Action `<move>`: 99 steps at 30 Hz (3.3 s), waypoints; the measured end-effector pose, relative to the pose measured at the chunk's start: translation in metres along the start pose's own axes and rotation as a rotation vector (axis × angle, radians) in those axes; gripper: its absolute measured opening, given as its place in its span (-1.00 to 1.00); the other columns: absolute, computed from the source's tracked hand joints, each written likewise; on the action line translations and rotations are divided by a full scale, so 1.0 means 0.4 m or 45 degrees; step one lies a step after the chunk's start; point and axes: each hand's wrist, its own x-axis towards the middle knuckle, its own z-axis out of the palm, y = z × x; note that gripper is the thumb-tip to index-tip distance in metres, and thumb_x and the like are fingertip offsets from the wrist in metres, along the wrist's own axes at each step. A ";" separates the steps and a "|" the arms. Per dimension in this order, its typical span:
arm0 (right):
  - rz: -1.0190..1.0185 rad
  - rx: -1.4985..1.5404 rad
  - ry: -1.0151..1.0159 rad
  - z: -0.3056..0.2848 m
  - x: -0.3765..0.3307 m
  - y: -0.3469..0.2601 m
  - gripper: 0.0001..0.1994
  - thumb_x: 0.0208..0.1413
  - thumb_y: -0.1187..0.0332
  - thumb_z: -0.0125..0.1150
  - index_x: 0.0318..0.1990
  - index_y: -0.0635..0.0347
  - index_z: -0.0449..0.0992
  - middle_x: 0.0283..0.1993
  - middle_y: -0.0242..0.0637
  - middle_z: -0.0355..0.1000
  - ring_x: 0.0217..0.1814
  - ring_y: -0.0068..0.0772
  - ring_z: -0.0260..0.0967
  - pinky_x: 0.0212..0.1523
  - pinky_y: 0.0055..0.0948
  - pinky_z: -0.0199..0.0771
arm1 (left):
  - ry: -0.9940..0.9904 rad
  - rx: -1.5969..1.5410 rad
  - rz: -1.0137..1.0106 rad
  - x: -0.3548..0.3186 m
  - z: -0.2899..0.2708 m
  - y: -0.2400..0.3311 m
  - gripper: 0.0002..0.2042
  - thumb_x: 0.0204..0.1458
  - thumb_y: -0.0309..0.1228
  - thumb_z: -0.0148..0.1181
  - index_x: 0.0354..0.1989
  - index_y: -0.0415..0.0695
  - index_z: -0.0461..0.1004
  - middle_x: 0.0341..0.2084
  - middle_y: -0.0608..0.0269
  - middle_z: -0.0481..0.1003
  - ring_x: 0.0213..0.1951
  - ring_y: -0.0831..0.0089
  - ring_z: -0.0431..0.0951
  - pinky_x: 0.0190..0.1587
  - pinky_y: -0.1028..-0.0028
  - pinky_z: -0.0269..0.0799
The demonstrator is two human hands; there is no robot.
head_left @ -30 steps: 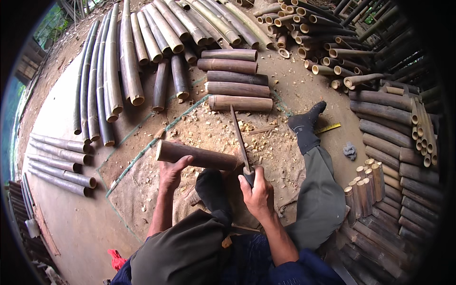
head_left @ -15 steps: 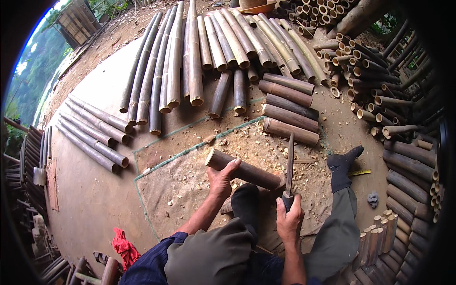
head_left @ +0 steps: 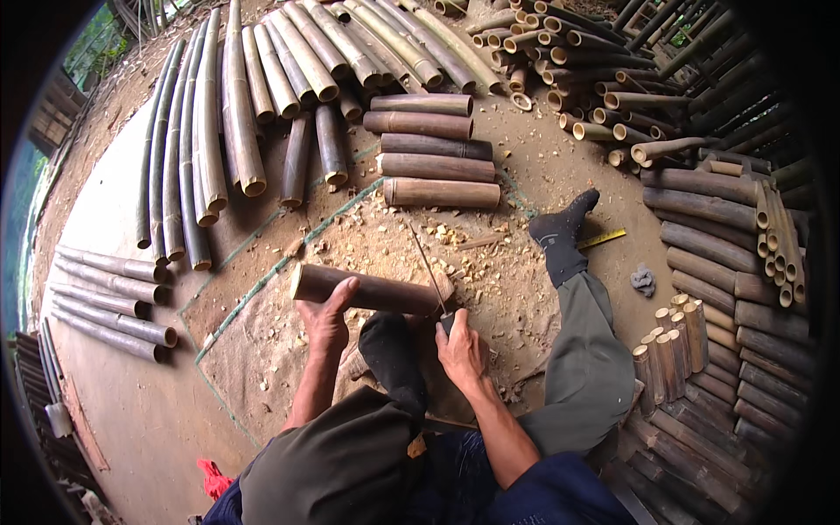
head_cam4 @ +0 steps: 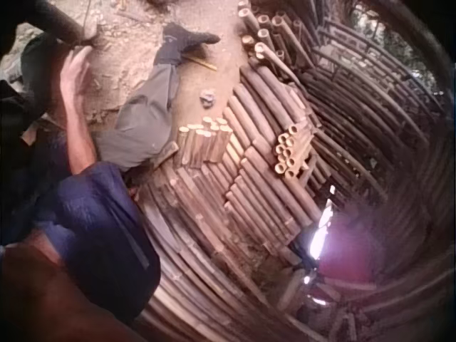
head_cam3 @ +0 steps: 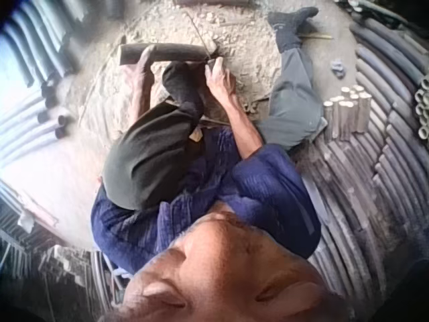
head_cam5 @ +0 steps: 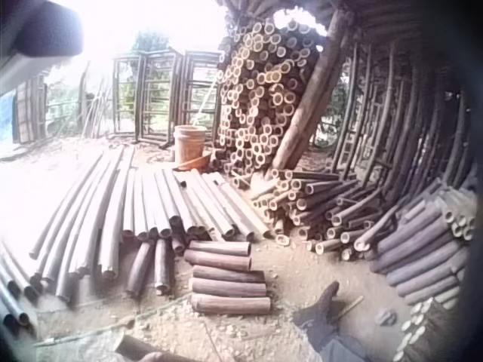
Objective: The person sits on the ground and uses a knife to sharpen the end of a bamboo pole. They hold the pole with their left hand and scrape the knife along the edge to create a tapered point, then place the finished piece on a pile of similar bamboo segments.
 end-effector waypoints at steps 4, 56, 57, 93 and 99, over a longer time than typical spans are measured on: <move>-0.127 0.181 0.051 -0.104 -0.026 -0.096 -0.69 0.36 0.18 0.26 -0.04 0.24 0.36 -0.32 0.15 0.57 -0.26 0.30 0.60 -0.37 0.06 0.56 | 0.049 0.010 -0.010 0.016 -0.030 -0.008 -0.58 -0.08 -0.56 0.63 -0.08 -0.32 0.53 -0.25 0.16 0.63 -0.25 0.41 0.68 -0.12 0.41 0.66; -0.327 0.455 0.185 -0.157 -0.047 -0.147 -0.66 0.37 0.11 0.23 -0.06 0.23 0.36 -0.32 0.19 0.57 -0.22 0.31 0.60 -0.28 0.13 0.54 | 0.061 -0.074 -0.069 0.009 -0.101 -0.016 -0.53 -0.05 -0.62 0.55 0.04 -0.25 0.46 -0.13 0.09 0.61 -0.11 0.30 0.68 0.03 0.30 0.68; -0.396 0.483 0.239 -0.148 -0.053 -0.136 -0.67 0.37 0.15 0.24 -0.06 0.23 0.34 -0.30 0.17 0.58 -0.23 0.29 0.61 -0.29 0.10 0.57 | 0.055 -0.085 -0.060 0.009 -0.100 -0.012 -0.52 -0.06 -0.62 0.56 0.03 -0.25 0.46 -0.14 0.09 0.61 -0.11 0.30 0.67 0.04 0.30 0.68; -0.308 0.413 0.131 -0.126 -0.056 -0.112 -0.69 0.34 0.18 0.28 -0.02 0.22 0.39 -0.38 0.13 0.57 -0.29 0.28 0.60 -0.34 0.10 0.55 | -0.367 0.168 -0.103 0.017 -0.167 0.002 -0.33 -0.19 -0.56 0.65 0.12 -0.13 0.39 -0.03 0.21 0.49 0.02 0.35 0.53 0.14 0.28 0.51; 0.102 -0.031 -0.201 -0.021 -0.038 -0.016 -0.64 0.30 0.15 0.29 -0.02 0.25 0.39 -0.23 0.22 0.60 -0.16 0.38 0.60 -0.17 0.21 0.58 | -0.293 -0.046 -0.205 -0.028 -0.124 0.031 -0.31 -0.20 -0.59 0.61 0.16 -0.14 0.38 -0.01 0.14 0.50 0.07 0.26 0.56 0.22 0.21 0.51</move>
